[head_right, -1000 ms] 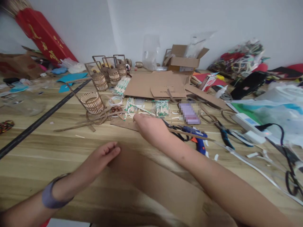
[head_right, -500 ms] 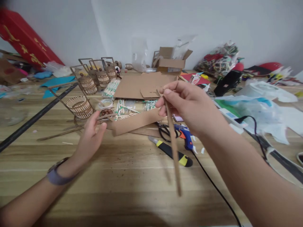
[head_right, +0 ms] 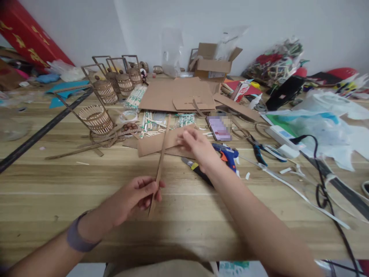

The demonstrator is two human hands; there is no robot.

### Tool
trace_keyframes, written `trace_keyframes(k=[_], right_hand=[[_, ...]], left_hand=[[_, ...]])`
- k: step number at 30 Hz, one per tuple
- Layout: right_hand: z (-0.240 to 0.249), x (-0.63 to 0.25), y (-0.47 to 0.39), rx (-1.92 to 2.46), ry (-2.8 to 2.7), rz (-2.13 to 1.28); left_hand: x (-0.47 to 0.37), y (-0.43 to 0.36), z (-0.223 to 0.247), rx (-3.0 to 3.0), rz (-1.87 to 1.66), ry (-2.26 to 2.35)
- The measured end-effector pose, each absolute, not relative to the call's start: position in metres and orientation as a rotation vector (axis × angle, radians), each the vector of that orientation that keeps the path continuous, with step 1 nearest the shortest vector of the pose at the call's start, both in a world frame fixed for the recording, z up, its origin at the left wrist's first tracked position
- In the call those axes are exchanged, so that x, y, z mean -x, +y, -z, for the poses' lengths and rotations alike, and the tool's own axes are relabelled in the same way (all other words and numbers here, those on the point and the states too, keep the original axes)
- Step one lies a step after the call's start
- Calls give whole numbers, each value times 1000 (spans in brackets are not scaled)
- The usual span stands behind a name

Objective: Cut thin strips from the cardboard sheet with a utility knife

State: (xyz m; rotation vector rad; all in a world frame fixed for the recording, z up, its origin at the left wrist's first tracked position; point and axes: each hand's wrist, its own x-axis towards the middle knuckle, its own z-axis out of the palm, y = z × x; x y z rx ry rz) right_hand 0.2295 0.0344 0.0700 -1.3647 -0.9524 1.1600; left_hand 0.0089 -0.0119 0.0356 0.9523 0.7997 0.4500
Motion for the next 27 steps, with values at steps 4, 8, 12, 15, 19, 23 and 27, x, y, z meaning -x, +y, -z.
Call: trace_keyframes(k=[4, 8, 12, 15, 19, 23, 27], right_hand=[[-55, -213, -16, 1421, -1531, -1034], [-50, -197, -48, 1353, -1762, -980], [-44, -193, -52, 1247, -1790, -918], [-39, -194, -50, 1228, -1826, -844], [-34, -196, -51, 1230, -1891, -690], [-31, -198, -51, 1231, -1920, -608], [-30, -201, -50, 1248, -1940, -537]], left_hand=[[-12, 0, -36, -881, -659, 899], [-18, 7, -37, -853, -760, 932], [-21, 8, -36, -811, -796, 949], [-23, 9, -33, -785, -799, 959], [-24, 9, -30, -792, -790, 954], [-25, 5, -28, -791, -728, 898], [-26, -1, -25, -784, -679, 864]])
